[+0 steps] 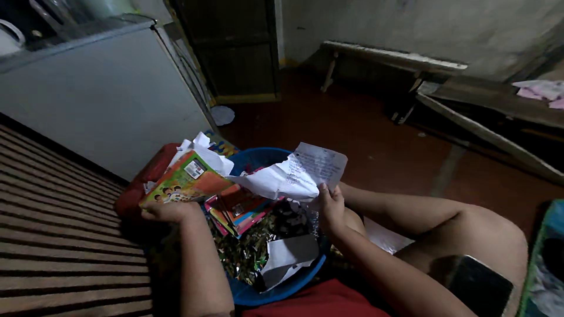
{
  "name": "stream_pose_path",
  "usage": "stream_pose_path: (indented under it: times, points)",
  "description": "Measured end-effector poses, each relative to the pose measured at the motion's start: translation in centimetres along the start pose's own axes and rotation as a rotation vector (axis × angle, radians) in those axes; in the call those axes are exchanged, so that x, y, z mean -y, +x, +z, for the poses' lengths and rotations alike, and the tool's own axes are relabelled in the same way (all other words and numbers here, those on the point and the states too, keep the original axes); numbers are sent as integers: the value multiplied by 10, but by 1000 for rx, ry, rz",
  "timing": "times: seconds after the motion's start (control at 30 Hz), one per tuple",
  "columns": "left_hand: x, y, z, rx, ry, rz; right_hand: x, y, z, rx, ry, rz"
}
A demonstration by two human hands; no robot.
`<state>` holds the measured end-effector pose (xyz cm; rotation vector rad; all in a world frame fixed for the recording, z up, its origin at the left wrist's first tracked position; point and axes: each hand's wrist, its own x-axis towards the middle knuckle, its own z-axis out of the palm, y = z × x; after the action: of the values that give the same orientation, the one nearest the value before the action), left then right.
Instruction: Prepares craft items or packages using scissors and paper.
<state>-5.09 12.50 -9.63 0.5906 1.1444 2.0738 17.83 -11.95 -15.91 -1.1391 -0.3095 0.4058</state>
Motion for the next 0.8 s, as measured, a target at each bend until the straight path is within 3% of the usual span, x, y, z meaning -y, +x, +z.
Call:
stream_pose_path:
  times: [0.13,0.27,0.37,0.5,0.57,0.7,0.8]
  points:
    - [-2,4,-1,-15,-199,-144,1,3,0,-97,87,1]
    - [-7,6,-1,63,-158,-87,2,3,2,-99,124,21]
    - [-9,5,-1,270,196,52,0,4,1,-76,156,18]
    - [-26,-12,5,629,917,152,-1,3,-1,-35,161,37]
    - [-21,-15,6,686,1133,232,1,1,-1,-10,143,43]
    - [2,-17,3,665,949,466,1,-1,2,49,118,56]
    - [-6,-46,7,895,583,511,-7,3,-3,79,79,47]
